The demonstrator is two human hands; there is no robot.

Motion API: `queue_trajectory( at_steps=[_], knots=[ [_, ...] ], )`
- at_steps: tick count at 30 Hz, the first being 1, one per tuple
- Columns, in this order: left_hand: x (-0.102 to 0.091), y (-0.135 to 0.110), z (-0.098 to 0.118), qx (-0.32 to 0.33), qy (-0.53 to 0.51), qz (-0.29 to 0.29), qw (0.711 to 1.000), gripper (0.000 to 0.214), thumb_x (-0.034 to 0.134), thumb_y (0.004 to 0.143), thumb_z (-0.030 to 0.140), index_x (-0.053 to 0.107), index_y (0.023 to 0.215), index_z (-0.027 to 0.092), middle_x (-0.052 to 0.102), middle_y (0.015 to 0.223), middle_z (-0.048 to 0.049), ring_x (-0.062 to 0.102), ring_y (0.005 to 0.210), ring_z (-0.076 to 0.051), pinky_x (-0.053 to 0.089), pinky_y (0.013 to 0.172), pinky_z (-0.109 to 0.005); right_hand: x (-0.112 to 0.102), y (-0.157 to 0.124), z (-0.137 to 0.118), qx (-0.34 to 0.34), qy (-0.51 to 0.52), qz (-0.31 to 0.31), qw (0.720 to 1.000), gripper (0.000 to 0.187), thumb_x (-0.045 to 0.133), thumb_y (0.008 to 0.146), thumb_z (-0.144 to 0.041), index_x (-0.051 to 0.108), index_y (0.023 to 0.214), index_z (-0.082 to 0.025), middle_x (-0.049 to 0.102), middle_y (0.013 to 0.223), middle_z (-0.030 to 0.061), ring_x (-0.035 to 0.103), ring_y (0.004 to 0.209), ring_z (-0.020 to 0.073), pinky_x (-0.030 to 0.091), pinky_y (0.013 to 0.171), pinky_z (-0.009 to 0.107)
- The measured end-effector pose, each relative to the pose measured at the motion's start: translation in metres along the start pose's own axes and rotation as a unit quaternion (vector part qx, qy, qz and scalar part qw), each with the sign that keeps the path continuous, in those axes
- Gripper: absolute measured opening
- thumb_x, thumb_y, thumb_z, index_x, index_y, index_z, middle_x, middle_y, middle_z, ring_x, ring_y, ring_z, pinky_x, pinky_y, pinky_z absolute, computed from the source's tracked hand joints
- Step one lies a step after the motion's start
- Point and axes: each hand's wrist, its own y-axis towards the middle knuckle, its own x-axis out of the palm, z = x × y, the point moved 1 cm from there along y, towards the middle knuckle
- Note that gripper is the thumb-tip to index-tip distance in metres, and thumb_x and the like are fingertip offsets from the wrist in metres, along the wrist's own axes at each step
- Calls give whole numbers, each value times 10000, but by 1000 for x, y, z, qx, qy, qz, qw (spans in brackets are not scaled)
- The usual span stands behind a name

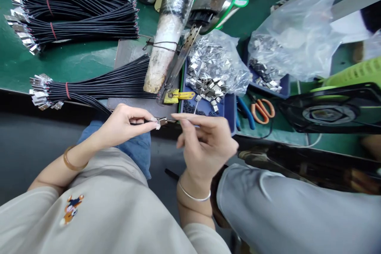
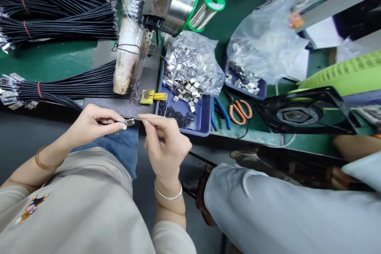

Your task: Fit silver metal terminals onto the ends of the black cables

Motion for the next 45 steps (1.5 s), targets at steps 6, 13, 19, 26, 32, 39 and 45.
queue_trajectory(
  at_steps=[6, 13, 19, 26, 32, 39, 45],
  knots=[
    [3, 3, -11, 38, 72, 45, 996, 235, 587, 836, 172, 782, 951, 108, 701, 745, -40, 502, 574, -79, 372, 527, -185, 2, -9, -4, 32, -3, -64, 997, 162, 607, 979, -304, 681, 864, -217, 745, 684, -30, 632, 472, 88, 481, 466, 195],
    [1, 0, -18, 50, 113, 22, 992, 335, 539, 773, 109, 707, 1064, 113, 650, 737, 18, 406, 495, -38, 349, 508, -173, 33, -10, 8, -50, -174, -58, 982, 163, 663, 923, -323, 695, 856, -179, 633, 567, -47, 581, 482, 84, 432, 524, 196],
    [-1, -2, -21, 44, 99, 13, 994, 355, 519, 808, 133, 671, 1128, 103, 670, 737, 9, 435, 504, -47, 369, 509, -172, 36, -10, 10, -74, -179, -85, 977, 101, 623, 923, -229, 688, 857, -190, 687, 634, -34, 629, 547, 95, 457, 573, 196],
    [-2, -2, -20, 28, 81, -6, 996, 317, 529, 824, 121, 689, 1098, 120, 704, 743, -3, 584, 593, -80, 453, 574, -172, 36, -11, 11, -110, -190, -80, 972, 112, 585, 909, -139, 670, 846, -178, 688, 647, -30, 616, 548, 86, 439, 564, 194],
    [-4, -3, -15, 104, 114, 4, 988, 189, 600, 866, 116, 767, 954, 130, 728, 736, -19, 587, 590, -88, 422, 548, -183, 10, -6, 0, -99, -147, -133, 975, 117, 593, 890, -141, 679, 832, -196, 628, 611, -66, 396, 416, 55, 342, 467, 212],
    [-1, -3, -4, 203, 227, -47, 951, 201, 583, 965, 190, 749, 859, 152, 733, 765, -57, 657, 696, -141, 499, 714, -246, -35, 33, 38, -12, -271, -8, 962, 174, 645, 894, -325, 690, 774, -206, 625, 647, -11, 477, 535, 121, 394, 590, 279],
    [-10, 16, -4, 17, 21, -116, 993, 222, 622, 883, 245, 687, 713, 118, 580, 556, 10, 466, 488, -70, 371, 492, -189, -24, 76, 96, 60, -286, -122, 949, 87, 708, 768, -258, 680, 726, -188, 696, 724, 26, 560, 615, 154, 401, 644, 296]
  ],
)
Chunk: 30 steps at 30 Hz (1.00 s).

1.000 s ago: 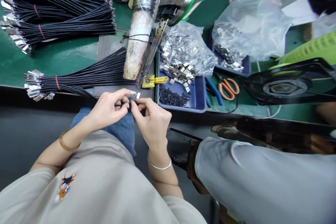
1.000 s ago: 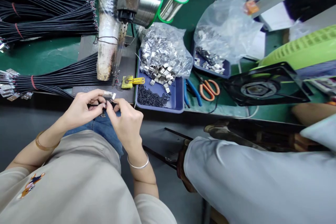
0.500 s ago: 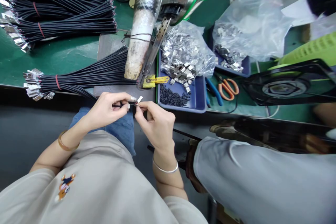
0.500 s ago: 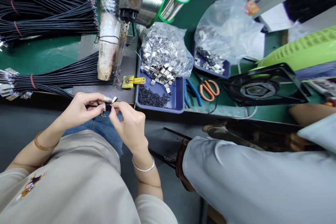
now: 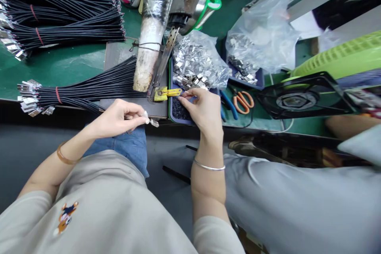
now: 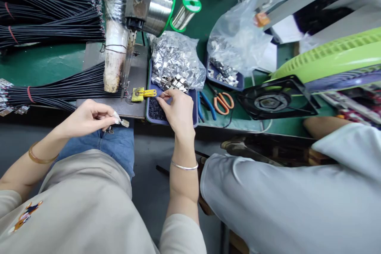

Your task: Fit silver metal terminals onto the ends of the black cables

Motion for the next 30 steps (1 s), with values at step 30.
queue_trajectory(
  at_steps=[30],
  knots=[
    [22, 10, -12, -44, 6, 180, 983, 72, 606, 730, 200, 585, 699, 138, 547, 606, 24, 427, 530, -59, 348, 500, -176, 29, -72, -89, 2, 281, 42, 959, 240, 553, 948, -320, 636, 763, -192, 679, 664, -15, 411, 468, 79, 369, 500, 237]
  ],
)
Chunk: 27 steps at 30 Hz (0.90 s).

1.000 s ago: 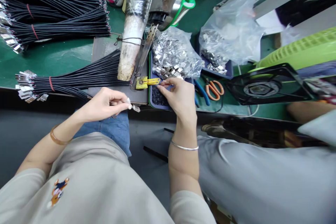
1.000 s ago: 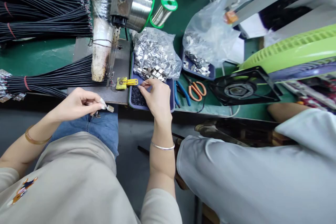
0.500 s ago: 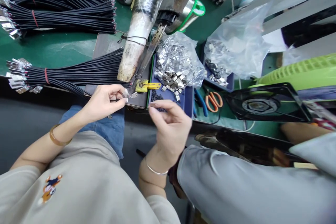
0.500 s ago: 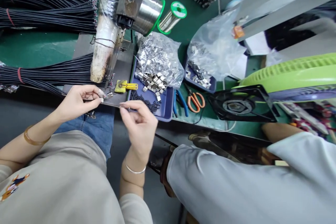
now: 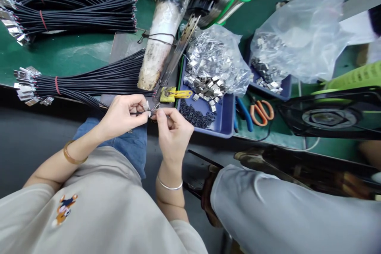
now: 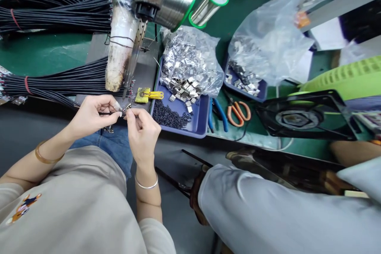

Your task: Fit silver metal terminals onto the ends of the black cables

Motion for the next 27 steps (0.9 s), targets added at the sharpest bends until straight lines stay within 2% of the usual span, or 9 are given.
queue_trajectory(
  at_steps=[3, 8, 12, 14, 16, 20, 22, 24, 27],
  knots=[
    [0, 0, 1, 3, 5, -4, 1000, 66, 598, 729, 186, 578, 685, 140, 536, 600, 27, 422, 535, -61, 334, 494, -173, 0, -1, -1, -22, -34, 7, 999, 249, 562, 955, -315, 626, 746, -194, 612, 612, -37, 372, 465, 79, 353, 503, 241],
    [-3, -2, 0, 14, 19, -28, 999, 82, 603, 760, 199, 595, 706, 139, 545, 622, 23, 431, 554, -67, 331, 503, -179, 1, 0, -2, -102, -129, 16, 986, 347, 569, 979, -348, 563, 661, -210, 547, 588, -36, 445, 515, 92, 391, 567, 246],
    [-6, -2, -1, 45, 25, -41, 998, 112, 607, 786, 212, 599, 697, 144, 497, 585, 44, 391, 537, -64, 311, 504, -189, 2, 2, -2, -125, -149, 8, 981, 399, 536, 1003, -367, 529, 634, -216, 533, 581, -34, 451, 515, 92, 381, 558, 249],
    [-7, -1, -1, 58, 22, -44, 997, 122, 611, 789, 207, 609, 686, 142, 466, 557, 55, 365, 523, -60, 306, 503, -192, 1, 2, -2, -129, -146, 5, 981, 413, 553, 994, -358, 505, 610, -214, 517, 569, -40, 446, 507, 85, 370, 543, 246],
    [-8, -1, -1, 54, 4, -46, 997, 116, 625, 795, 210, 649, 713, 131, 504, 567, 45, 395, 529, -62, 331, 512, -189, -2, 0, -2, -115, -126, 14, 985, 370, 611, 961, -361, 529, 632, -213, 487, 545, -58, 424, 476, 76, 346, 505, 240],
    [-9, -4, -1, 23, -50, -37, 998, 166, 700, 783, 249, 748, 844, 103, 646, 648, -6, 479, 548, -76, 380, 510, -190, -18, -6, -7, -64, -1, 106, 992, 143, 623, 937, -364, 605, 905, -226, 444, 518, -106, 378, 392, 71, 301, 431, 225],
    [-10, -6, 0, 16, -58, -37, 998, 170, 701, 788, 253, 764, 830, 100, 647, 626, -11, 459, 515, -71, 359, 479, -190, -28, -10, -12, -56, 69, 130, 988, 94, 585, 957, -315, 571, 1007, -237, 542, 550, -104, 412, 367, 72, 314, 410, 213],
    [-11, -7, 0, 10, -68, -45, 997, 172, 680, 808, 250, 763, 797, 100, 618, 585, -6, 450, 491, -68, 341, 457, -188, -34, -13, -17, -51, 93, 112, 988, 93, 592, 961, -264, 558, 1045, -240, 695, 668, -66, 527, 392, 80, 405, 421, 208],
    [-14, -9, 1, -6, -96, -68, 993, 176, 666, 831, 250, 753, 801, 100, 585, 553, 1, 475, 478, -72, 361, 454, -182, -36, -17, -20, -66, 44, 102, 992, 92, 664, 929, -197, 617, 1000, -230, 792, 839, -11, 742, 621, 128, 600, 605, 244]
  ],
)
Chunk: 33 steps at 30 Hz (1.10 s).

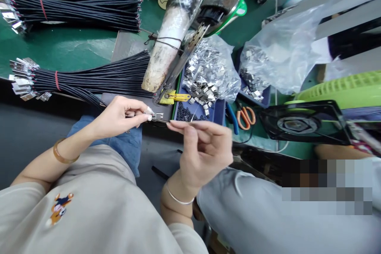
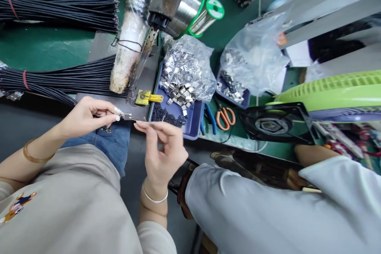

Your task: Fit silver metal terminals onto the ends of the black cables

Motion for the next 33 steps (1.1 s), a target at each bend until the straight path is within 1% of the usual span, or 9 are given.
queue_trajectory(
  at_steps=[2, 5, 10, 13, 15, 21, 27, 30, 33],
  knots=[
    [-2, -1, 2, -6, -15, -18, 1000, 173, 669, 837, 254, 740, 805, 99, 584, 554, -1, 491, 474, -75, 387, 461, -181, 4, -2, 2, -34, -28, -8, 999, 103, 703, 896, -158, 658, 956, -229, 801, 885, -1, 783, 754, 149, 639, 702, 259],
    [-2, -2, 4, 4, -17, -25, 1000, 149, 680, 827, 238, 716, 782, 100, 601, 573, -8, 519, 492, -79, 414, 476, -179, 17, -2, 8, -34, -6, -65, 997, 68, 705, 892, -163, 673, 906, -222, 798, 982, 23, 785, 804, 151, 655, 696, 255],
    [3, -5, 7, 71, 18, 60, 995, 94, 703, 787, 164, 721, 868, 119, 642, 658, 4, 505, 513, -58, 371, 467, -163, 32, 2, 15, 61, 81, -58, 993, 153, 715, 884, -244, 609, 781, -203, 781, 875, 10, 753, 661, 122, 657, 620, 226],
    [7, -6, 7, 140, 58, 84, 985, 64, 677, 827, 156, 738, 825, 136, 674, 687, -5, 547, 568, -70, 402, 513, -168, 33, 2, 14, 83, 109, -61, 989, 168, 724, 871, -243, 599, 766, -201, 781, 890, 13, 749, 643, 123, 659, 617, 237],
    [10, -6, 5, 152, 77, 99, 980, 84, 658, 843, 151, 734, 809, 137, 688, 706, -10, 560, 584, -73, 413, 531, -171, 32, 1, 15, 82, 104, -63, 989, 153, 717, 875, -235, 607, 774, -201, 780, 913, 16, 751, 653, 125, 662, 631, 248],
    [18, -4, -3, 118, 89, 162, 976, 43, 646, 822, 138, 681, 798, 129, 645, 663, 19, 506, 540, -51, 380, 501, -153, 33, -3, 21, -42, -8, -38, 998, 67, 675, 902, -176, 660, 861, -227, 784, 974, 22, 774, 818, 156, 661, 696, 280],
    [22, -2, -6, 122, 132, 200, 963, 22, 651, 797, 147, 671, 790, 141, 624, 646, 30, 479, 519, -46, 350, 455, -137, 38, 0, 20, -175, -119, -17, 977, 158, 682, 879, -95, 656, 893, -249, 802, 967, 5, 776, 844, 143, 641, 700, 238],
    [25, -2, -7, 124, 135, 238, 954, 43, 635, 797, 140, 653, 758, 142, 582, 599, 42, 451, 493, -41, 359, 458, -136, 40, 0, 19, -171, -116, -23, 978, 166, 680, 877, -84, 648, 885, -247, 800, 963, 9, 775, 847, 140, 640, 714, 237],
    [28, -1, -6, 121, 129, 267, 947, 42, 641, 797, 146, 646, 756, 140, 548, 573, 50, 437, 478, -38, 362, 448, -130, 39, 1, 20, -100, -59, -42, 992, 113, 664, 900, -134, 634, 855, -234, 785, 963, 18, 770, 841, 142, 645, 688, 245]
  ],
)
